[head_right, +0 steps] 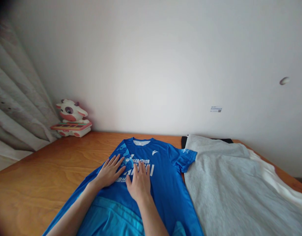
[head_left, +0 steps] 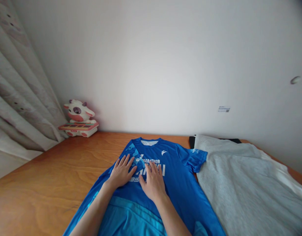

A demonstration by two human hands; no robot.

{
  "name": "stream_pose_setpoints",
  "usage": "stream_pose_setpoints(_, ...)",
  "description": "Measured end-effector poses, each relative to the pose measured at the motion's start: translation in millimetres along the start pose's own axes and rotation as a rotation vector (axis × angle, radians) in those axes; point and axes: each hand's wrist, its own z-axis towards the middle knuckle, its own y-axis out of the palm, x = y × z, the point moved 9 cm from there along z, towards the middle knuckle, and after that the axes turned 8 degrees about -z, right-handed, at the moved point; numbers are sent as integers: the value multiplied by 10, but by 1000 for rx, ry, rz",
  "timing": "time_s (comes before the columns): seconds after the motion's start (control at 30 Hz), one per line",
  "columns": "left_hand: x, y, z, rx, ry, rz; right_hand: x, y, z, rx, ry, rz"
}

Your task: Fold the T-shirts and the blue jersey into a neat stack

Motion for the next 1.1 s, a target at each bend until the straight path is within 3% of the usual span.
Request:
stream_pose_setpoints(0.1, 92, -59, -16, 21, 17, -9, -15, -3, -1, -7, -14, -2)
stream_pose_setpoints(0.2, 299, -125, -69, 71, 162, -80, -6, 9, 6, -13, -11, -3)
stream_pose_setpoints(0.3, 447, -68, -125, 69, 243, -125, -1, 35, 15, -30, -13, 33)
stream_pose_setpoints(0.5, 515, 48, -149, 44, 245, -199, -3, -5, 13, -3, -13, 75)
stream_pose_setpoints(0.77, 510, -404, -122, 262, 171, -408, -33, -36, 18, 11, -28, 43)
stream_pose_setpoints(0.87, 444, -393, -69, 250, 111, -435, -45, -34, 13, 0, -33, 49)
stream_pose_setpoints(0.97, 216, -437, -20, 255, -28, -517, -34, -31, 8, 6, -36, 42)
stream_pose_setpoints(1.1, -198, -775, -108, 336, -224, -309, -39, -68, 3, 44, -66, 54)
